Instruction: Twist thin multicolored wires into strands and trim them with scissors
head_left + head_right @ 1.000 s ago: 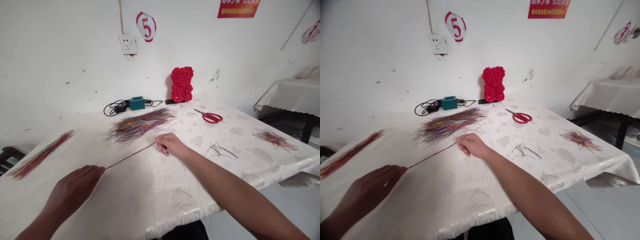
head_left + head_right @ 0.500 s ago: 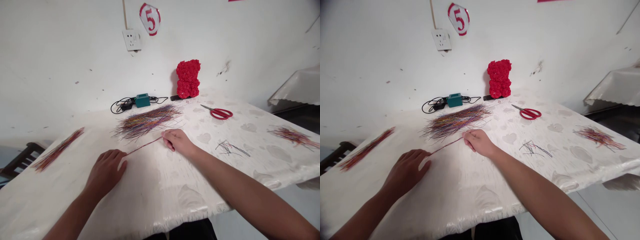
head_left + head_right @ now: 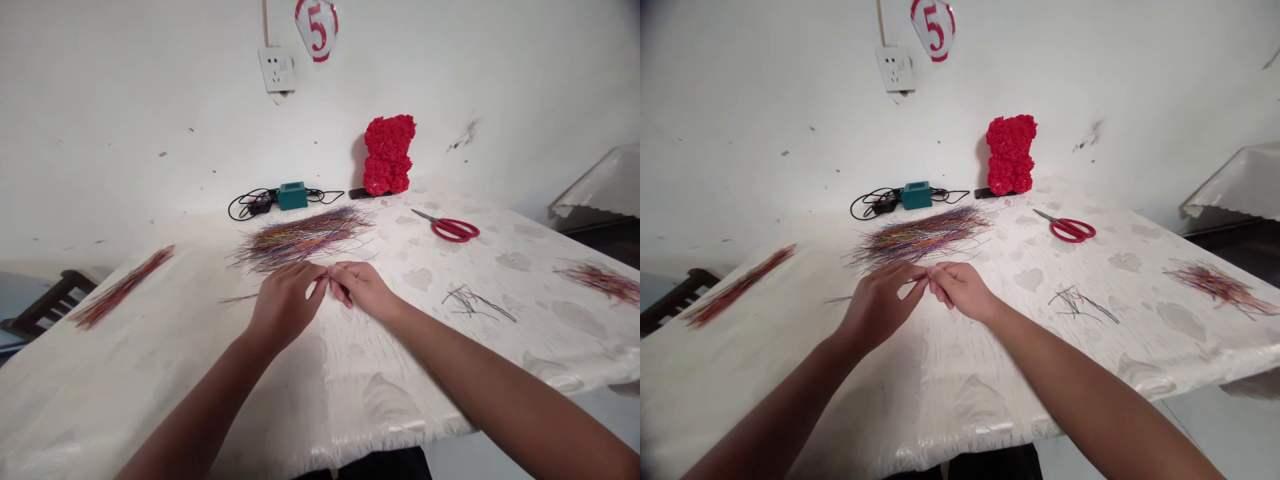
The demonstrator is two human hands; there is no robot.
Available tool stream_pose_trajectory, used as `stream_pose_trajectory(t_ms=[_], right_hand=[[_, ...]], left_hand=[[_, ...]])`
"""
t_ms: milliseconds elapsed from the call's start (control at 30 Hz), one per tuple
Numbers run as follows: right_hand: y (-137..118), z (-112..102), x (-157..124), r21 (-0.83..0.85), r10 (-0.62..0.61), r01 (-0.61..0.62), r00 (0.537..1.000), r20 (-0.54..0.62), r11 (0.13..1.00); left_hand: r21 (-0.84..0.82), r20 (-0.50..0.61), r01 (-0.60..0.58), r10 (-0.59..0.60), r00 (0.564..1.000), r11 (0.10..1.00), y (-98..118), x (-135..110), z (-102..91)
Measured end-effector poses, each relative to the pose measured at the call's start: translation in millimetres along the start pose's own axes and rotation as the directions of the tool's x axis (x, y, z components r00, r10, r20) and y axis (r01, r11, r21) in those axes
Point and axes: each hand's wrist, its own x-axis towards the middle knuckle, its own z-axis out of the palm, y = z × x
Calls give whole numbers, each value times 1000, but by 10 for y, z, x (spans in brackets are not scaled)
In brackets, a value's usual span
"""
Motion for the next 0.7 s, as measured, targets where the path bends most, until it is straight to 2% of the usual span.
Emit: stream_pose_trajectory(t_ms=[233,400,567,633,700], right_hand=[[26,-3,23,-27,-15,16,999,39,1000],[45,15,6,-71,33,-29,998,62,997],[29,11,-19,-95,74,-68,995,62,993],[12,-12,-13,-100,90,-86,995,34,991],[-5,-56,8,-84,66,-70,997,-50,994]], left_hand=[[-105,42,41,-37,998,994,-89,-62,18],[-48,1,-50,50,999,998,-185,-138,58],[-7,21,-99,99,995,995,-302,-212,-20],[-16,3,-69,69,998,998,-359,-242,-59],[-28,-21,-27,26,999,999,-417,-271,-87]])
